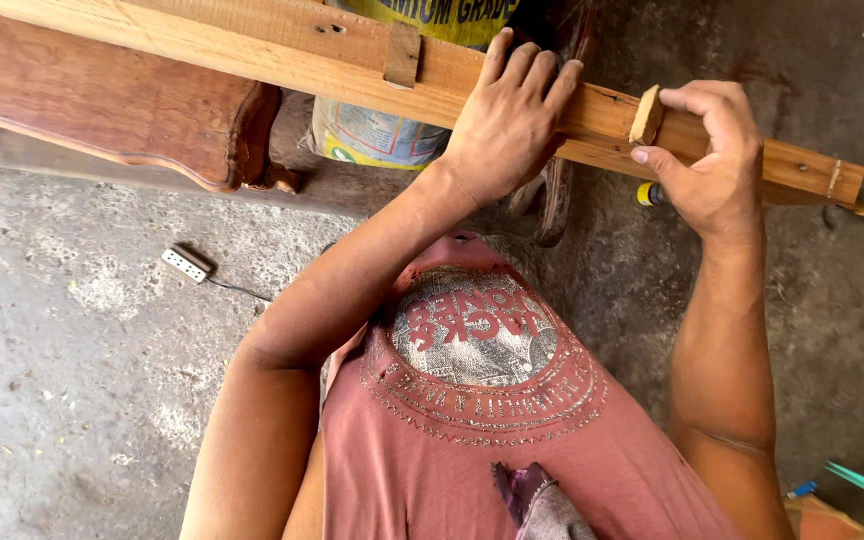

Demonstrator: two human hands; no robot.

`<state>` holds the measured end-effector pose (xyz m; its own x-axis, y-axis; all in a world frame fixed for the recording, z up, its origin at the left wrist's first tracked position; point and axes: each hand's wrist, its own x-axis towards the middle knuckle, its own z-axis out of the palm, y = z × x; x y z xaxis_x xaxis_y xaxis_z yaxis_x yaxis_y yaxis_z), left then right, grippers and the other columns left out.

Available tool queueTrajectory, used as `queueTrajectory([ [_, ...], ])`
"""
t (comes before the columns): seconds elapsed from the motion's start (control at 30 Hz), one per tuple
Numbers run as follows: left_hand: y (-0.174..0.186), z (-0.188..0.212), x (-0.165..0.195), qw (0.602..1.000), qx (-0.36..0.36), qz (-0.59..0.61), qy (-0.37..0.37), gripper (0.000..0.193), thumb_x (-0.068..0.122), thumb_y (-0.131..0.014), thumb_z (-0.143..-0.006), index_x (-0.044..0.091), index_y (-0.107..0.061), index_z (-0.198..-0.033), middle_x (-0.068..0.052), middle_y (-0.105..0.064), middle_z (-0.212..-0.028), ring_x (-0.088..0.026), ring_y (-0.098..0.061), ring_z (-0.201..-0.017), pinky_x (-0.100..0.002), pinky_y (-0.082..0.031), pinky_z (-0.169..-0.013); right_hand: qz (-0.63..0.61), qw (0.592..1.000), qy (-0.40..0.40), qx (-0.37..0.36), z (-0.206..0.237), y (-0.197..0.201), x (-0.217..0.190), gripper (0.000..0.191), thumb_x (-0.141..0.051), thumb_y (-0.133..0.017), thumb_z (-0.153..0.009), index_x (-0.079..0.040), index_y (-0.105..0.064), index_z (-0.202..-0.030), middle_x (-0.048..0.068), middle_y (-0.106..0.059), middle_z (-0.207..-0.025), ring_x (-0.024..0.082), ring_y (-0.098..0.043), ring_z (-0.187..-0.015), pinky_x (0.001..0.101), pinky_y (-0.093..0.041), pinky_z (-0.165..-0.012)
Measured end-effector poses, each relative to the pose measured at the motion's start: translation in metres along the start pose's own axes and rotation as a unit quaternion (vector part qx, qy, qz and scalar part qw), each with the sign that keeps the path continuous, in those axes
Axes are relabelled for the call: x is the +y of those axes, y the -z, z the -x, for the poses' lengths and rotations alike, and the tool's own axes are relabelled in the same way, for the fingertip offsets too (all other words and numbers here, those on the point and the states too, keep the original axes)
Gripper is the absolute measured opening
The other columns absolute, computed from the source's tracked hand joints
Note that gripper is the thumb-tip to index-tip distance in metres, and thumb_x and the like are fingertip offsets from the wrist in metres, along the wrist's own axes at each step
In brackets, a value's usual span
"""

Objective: The person applies wood filler to a long wooden furniture rail, scooping filler from a block with a small knife and pressing it into holes along the rail. They then walk to a toolbox, handle small metal fasteners, and move around the workshop.

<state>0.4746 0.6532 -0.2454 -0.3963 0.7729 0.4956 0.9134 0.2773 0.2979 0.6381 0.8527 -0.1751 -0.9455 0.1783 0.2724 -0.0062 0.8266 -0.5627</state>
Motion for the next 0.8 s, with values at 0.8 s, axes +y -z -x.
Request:
queueTrajectory([
  [0.8, 0.021, 0.004, -0.008, 0.992, 0.025, 0.110, -0.053, 0.077, 0.029, -0.078, -0.086, -0.001, -0.044, -0.148, -0.022, -0.052, -0.138, -0.040, -0.045, -0.135, -0.060, -0.026, -0.119, 0.129, 0.989, -0.038, 0.067, 0.029, 0.036, -0.032, 0.062, 0.005, -0.088, -0.084, 0.000, -0.061, -0.139, 0.016, -0.061, -0.136, 0.029, -0.062, -0.127, 0.0396, -0.053, -0.113],
])
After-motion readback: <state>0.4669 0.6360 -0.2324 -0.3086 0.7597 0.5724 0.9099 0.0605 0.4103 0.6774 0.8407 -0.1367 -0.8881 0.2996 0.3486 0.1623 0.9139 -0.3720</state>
